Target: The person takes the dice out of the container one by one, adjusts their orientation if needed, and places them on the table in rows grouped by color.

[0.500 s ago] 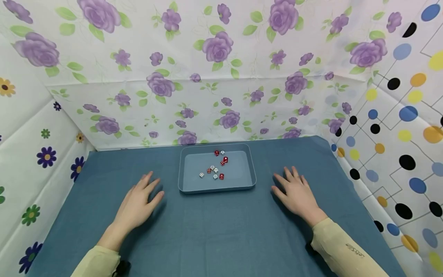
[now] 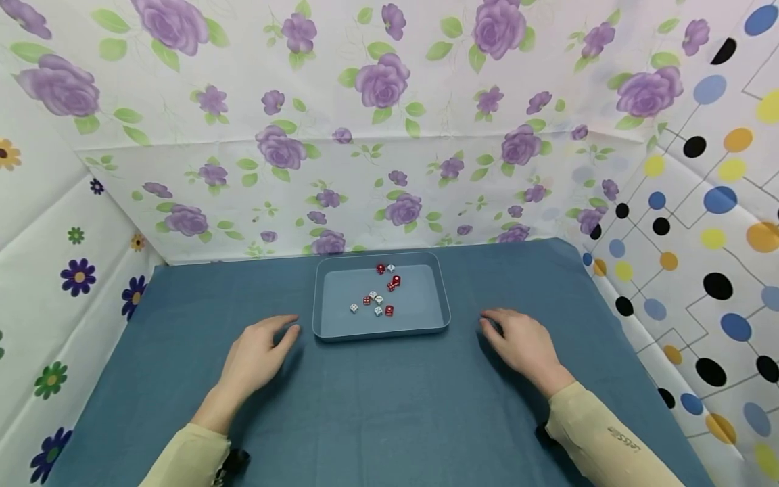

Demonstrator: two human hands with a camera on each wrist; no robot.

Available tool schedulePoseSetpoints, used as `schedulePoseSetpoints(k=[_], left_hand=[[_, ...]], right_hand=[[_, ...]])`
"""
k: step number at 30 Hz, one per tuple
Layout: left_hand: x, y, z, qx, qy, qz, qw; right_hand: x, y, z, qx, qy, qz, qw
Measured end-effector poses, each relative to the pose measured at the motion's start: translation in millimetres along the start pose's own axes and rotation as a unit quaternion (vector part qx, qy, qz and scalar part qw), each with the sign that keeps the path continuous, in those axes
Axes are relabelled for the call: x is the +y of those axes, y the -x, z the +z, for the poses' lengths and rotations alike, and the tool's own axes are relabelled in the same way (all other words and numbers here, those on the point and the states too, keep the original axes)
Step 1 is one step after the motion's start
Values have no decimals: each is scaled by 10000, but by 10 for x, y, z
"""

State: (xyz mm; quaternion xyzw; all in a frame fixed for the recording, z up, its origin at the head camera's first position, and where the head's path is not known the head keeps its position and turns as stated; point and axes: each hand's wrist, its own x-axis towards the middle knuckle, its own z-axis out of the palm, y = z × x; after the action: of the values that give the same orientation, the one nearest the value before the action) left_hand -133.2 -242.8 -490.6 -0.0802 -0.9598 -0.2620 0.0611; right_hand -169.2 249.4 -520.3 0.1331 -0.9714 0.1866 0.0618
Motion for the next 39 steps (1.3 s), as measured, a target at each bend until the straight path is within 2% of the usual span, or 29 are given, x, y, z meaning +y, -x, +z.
schedulePoseSetpoints(k=[4,10,15,19,22,30,36,39], left_hand=[[53,-79,104,-117,243,16,9996],[166,-254,288,-298,375,18,9989],[271,-428,405,-427,355,-266,9981],[291,-525,500,-585,170,-567,9965],[288,-557,555,-640,33,-708,9954],[300,-578,632,-683,-227,-755,9945],[302,-573,638,-827,-328,-821,9926],[293,-570,615,-866,-358,-775,9926]], right_hand=[[-58,-24,4,106,-211,11,9997],[-228,-92,7,265,-239,-164,9992],[-381,-163,-10,540,-263,-367,9975],[-498,-212,19,683,-312,-542,9957],[-589,-247,50,773,-334,-685,9941],[-794,-364,107,844,-373,-911,9916],[-909,-469,171,1083,-221,-1106,9877],[-968,-524,197,1005,-336,-1041,9889]])
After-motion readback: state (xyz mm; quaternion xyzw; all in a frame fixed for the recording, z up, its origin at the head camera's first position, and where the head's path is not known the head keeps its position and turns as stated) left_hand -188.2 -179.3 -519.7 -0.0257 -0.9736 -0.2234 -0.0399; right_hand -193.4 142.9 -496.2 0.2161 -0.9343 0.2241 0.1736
